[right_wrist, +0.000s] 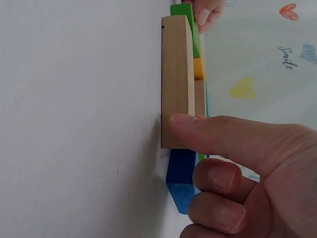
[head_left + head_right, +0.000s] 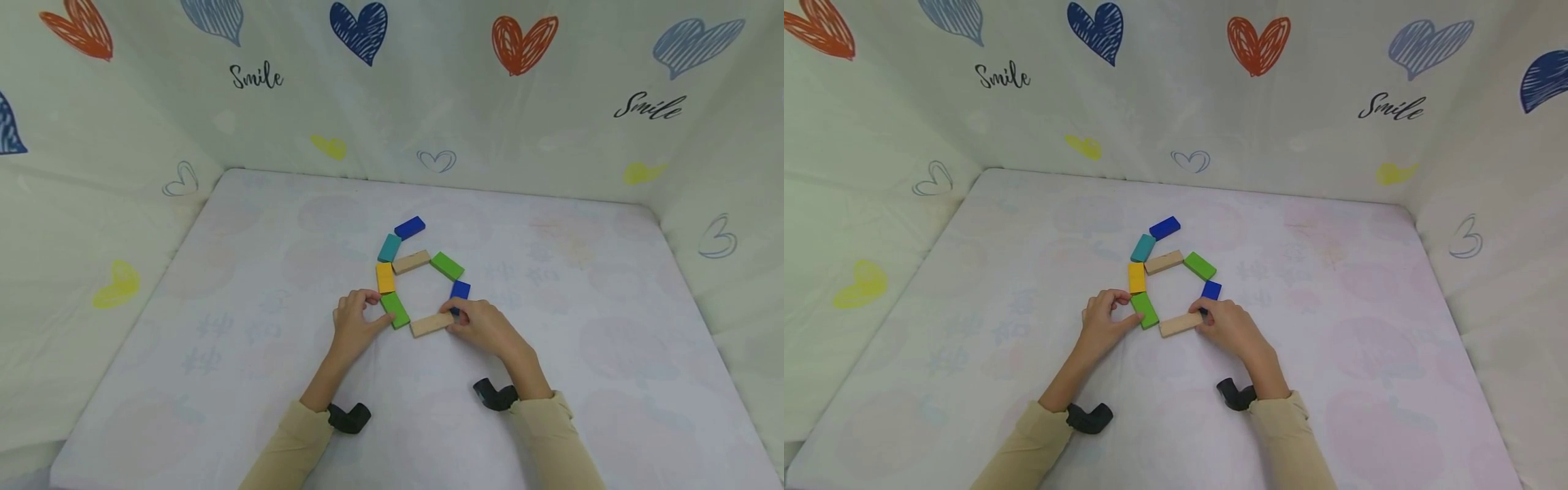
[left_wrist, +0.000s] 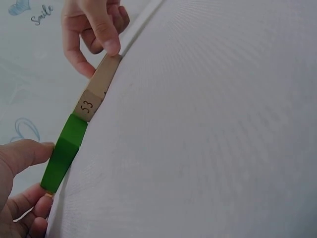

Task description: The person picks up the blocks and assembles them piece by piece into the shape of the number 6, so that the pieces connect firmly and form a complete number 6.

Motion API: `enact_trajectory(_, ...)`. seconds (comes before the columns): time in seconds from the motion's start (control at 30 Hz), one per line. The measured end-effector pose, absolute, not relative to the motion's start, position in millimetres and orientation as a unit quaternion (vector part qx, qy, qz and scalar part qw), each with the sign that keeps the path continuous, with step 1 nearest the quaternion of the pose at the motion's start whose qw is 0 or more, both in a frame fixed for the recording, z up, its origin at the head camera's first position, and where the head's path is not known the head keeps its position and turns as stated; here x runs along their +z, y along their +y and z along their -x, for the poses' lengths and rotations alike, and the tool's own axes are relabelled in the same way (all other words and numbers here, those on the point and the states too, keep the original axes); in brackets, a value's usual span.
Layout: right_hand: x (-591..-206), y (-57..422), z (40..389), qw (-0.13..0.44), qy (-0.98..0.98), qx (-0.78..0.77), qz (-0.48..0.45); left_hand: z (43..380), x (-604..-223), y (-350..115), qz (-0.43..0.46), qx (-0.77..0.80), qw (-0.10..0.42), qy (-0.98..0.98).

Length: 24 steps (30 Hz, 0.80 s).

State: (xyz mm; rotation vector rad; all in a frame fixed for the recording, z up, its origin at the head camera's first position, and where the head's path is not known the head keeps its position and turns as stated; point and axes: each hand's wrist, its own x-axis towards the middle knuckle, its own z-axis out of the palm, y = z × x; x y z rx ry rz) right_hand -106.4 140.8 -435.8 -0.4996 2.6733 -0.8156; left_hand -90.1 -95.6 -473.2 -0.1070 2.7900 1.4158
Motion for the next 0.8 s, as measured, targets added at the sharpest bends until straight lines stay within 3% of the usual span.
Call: enact_trajectory(0.8,-438.2,138.3,107.7,0.161,0.926,-0.297,0.169,90.8,-476.3,-95.7,0.028,0.458,0.011,0.889)
